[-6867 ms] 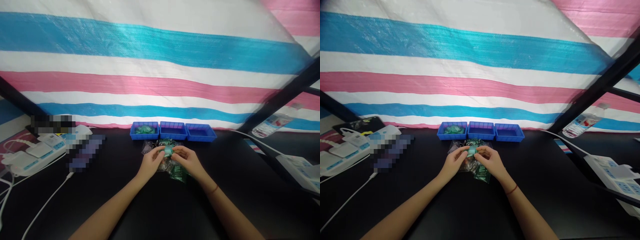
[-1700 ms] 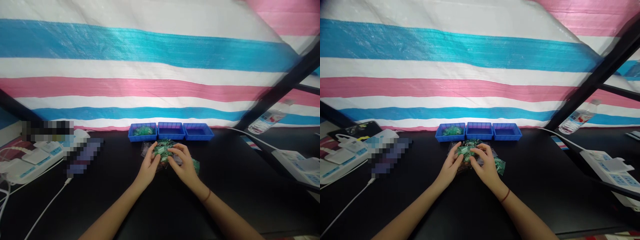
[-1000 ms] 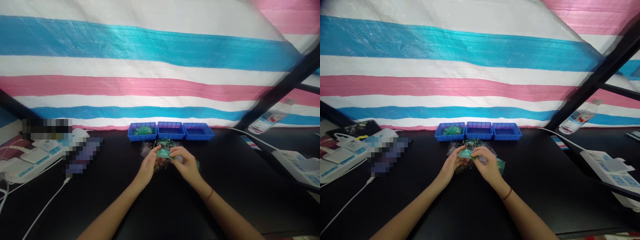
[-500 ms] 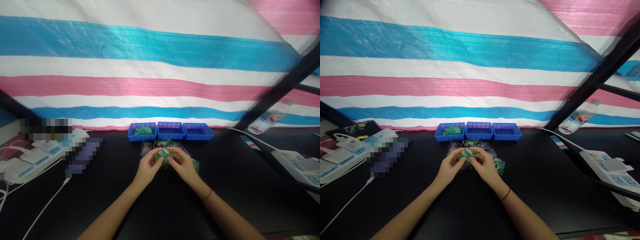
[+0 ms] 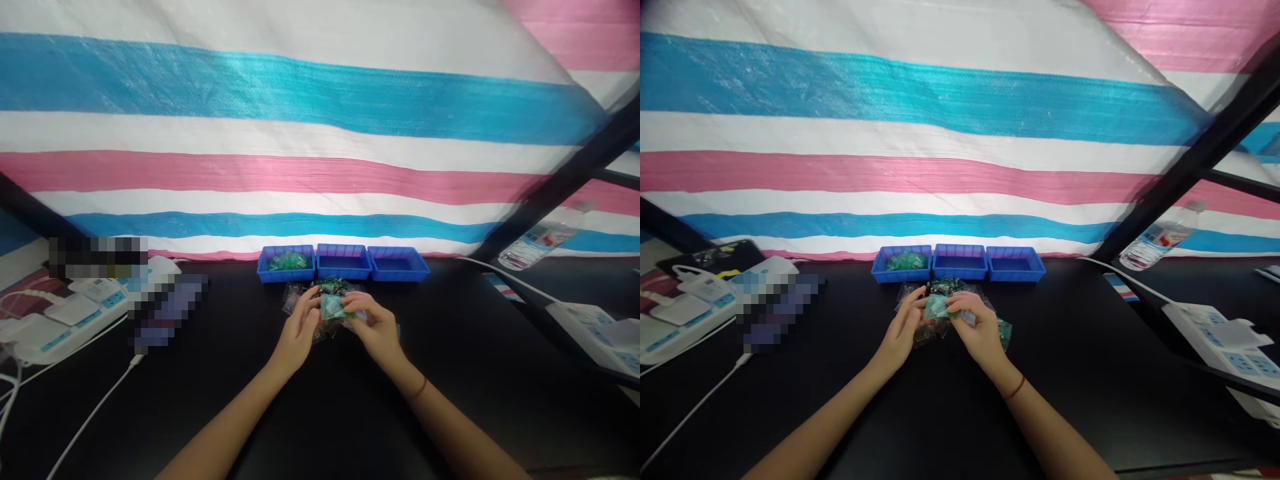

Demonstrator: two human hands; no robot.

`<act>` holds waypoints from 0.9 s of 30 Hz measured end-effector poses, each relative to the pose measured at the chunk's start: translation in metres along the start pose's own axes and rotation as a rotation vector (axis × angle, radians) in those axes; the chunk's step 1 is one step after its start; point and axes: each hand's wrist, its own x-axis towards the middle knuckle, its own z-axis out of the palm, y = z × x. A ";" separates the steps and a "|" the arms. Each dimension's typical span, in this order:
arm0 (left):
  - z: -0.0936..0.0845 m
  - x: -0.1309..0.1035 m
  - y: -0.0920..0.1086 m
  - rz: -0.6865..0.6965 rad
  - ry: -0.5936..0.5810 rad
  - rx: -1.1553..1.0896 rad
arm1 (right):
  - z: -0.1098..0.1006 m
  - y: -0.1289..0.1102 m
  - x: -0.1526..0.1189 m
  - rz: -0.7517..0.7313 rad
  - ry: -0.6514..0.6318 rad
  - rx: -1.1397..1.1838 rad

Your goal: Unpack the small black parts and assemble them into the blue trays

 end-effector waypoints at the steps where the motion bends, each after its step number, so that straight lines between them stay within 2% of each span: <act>1: 0.000 0.000 0.000 -0.007 -0.005 -0.015 | 0.000 -0.001 0.000 -0.030 -0.011 -0.027; 5: 0.002 0.000 -0.001 -0.002 0.016 0.016 | 0.000 -0.001 -0.001 -0.024 -0.017 -0.119; 9: 0.003 0.000 0.000 0.026 0.080 0.095 | 0.001 -0.001 -0.004 0.117 -0.007 -0.095; 16: 0.002 -0.001 0.000 0.045 0.110 0.174 | 0.006 -0.005 -0.005 0.328 -0.167 0.109; 23: 0.002 0.000 0.001 0.004 0.103 0.079 | 0.008 0.000 -0.007 0.300 -0.177 0.108; 27: -0.002 0.007 0.004 0.039 0.110 0.183 | 0.005 0.002 -0.006 0.303 -0.188 0.065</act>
